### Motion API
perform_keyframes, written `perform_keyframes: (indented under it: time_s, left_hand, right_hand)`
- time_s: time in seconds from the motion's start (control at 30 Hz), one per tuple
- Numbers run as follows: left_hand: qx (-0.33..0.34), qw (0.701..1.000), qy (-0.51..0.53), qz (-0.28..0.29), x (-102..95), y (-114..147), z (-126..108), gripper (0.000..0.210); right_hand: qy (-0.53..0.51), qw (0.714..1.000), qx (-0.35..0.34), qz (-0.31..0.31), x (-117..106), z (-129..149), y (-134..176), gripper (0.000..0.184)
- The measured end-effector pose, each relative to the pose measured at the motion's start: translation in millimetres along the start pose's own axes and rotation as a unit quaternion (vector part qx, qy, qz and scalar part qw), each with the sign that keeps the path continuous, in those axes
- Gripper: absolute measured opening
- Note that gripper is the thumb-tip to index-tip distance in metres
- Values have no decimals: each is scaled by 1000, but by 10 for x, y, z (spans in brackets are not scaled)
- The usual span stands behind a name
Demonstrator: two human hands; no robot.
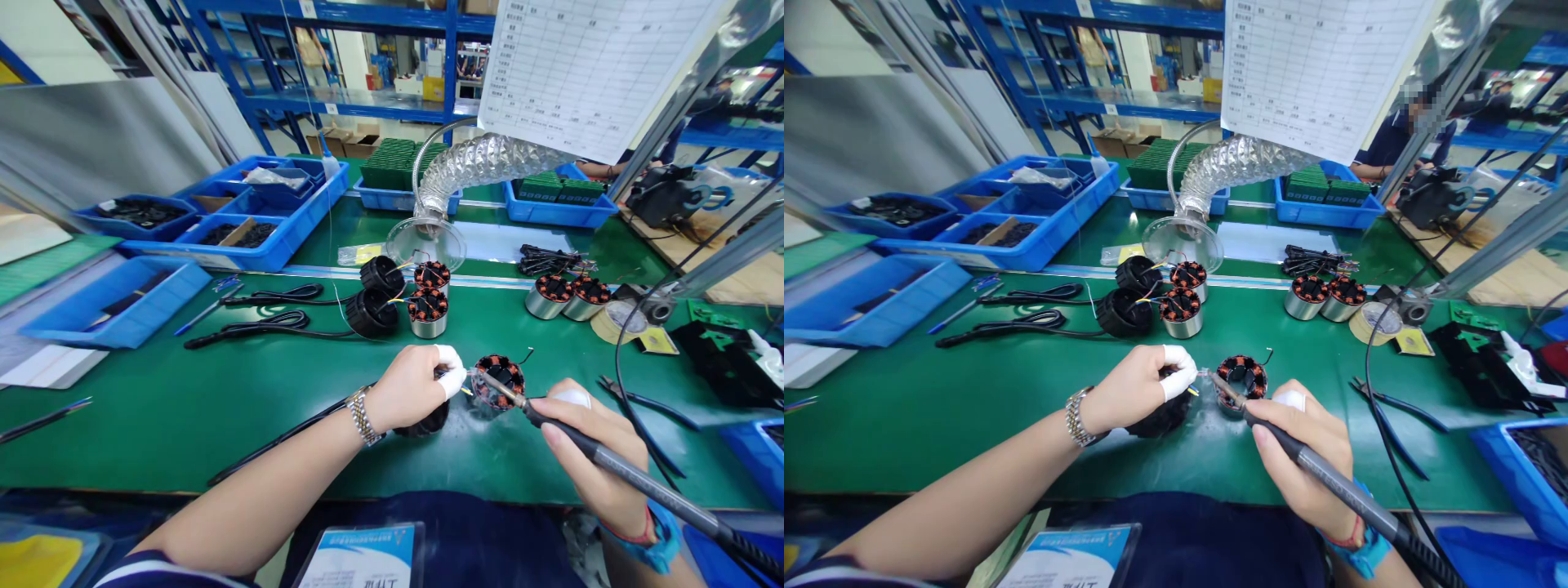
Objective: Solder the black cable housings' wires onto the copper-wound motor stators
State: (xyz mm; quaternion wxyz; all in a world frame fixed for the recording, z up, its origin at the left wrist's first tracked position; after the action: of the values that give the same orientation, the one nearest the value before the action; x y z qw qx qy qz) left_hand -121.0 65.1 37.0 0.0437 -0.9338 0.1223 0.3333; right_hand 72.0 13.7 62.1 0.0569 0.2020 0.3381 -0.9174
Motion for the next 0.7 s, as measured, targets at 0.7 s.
perform_keyframes:
  time_s: [0.7]
  left_hand:
    - [-14, 1000, 24, -4, -35, -20, -24, 15]
  right_hand:
    - [44, 998, -37, 4, 8, 72, -73, 26]
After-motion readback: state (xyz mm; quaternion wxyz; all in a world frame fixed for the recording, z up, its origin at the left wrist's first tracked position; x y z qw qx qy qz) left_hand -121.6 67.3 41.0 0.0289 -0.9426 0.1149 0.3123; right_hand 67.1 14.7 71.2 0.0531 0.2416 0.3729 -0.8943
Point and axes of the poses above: each hand's wrist, its own y-axis away from the middle knuckle, its own x-axis out of the palm, z = x × y, the point moved 5 cm from there along -y, towards the middle knuckle, and after that the axes turned 6 degrees about -z, right-handed, at the moved point
